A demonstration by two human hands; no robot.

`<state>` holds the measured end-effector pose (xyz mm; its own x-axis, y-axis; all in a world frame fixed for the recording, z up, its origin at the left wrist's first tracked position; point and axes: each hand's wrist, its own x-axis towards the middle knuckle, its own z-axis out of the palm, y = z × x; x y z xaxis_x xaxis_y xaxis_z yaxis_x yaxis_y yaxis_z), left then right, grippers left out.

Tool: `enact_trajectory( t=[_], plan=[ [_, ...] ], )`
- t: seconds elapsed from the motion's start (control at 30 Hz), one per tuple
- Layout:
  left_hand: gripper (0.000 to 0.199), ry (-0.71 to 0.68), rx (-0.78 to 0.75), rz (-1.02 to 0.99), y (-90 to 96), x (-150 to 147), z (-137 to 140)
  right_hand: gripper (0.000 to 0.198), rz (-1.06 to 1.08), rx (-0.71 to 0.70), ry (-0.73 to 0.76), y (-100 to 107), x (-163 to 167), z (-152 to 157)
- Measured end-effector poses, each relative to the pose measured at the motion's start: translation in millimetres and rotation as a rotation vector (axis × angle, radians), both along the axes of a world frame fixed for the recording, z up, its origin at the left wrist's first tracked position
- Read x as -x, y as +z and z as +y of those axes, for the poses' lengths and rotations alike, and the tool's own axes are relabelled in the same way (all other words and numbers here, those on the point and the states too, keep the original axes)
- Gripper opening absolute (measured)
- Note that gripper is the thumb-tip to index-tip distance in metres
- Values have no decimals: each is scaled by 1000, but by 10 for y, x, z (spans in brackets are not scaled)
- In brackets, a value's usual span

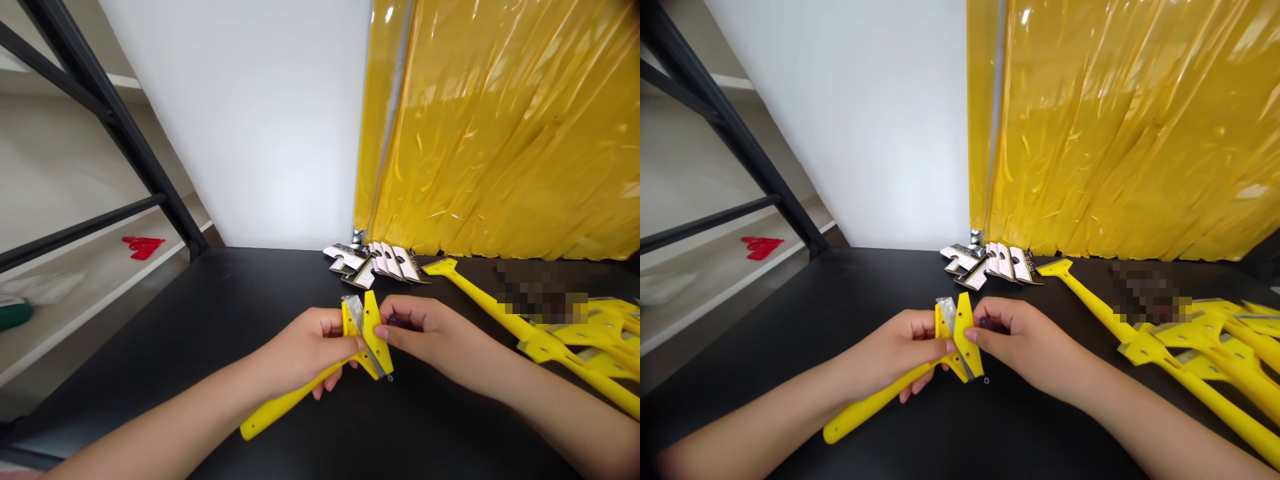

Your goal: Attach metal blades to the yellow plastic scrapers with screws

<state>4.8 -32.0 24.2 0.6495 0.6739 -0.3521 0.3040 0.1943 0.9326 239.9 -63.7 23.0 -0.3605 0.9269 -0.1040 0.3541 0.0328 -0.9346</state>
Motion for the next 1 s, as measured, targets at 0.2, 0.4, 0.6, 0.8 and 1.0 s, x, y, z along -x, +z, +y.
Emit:
enact_trajectory(
  t=[0.2, 0.4, 0.6, 0.8, 1.0],
  plan=[
    [17, -47, -6, -20, -14, 3, 2, 31, -20, -26, 4, -49, 6, -24],
    [32, -85, -44, -53, -65, 12, -10, 26, 7, -14, 27, -177, 43, -21],
    [33, -90, -52, -36, -48, 15, -16, 29, 47, 2, 28, -202, 52, -5],
    [29, -95, -47, -30, -44, 6, -7, 31, 72, 32, 28, -212, 66, 7],
    [27, -73, -20, -49, -3, 3, -6, 39, 157, 78, -9, -222, 87, 25]
  ],
)
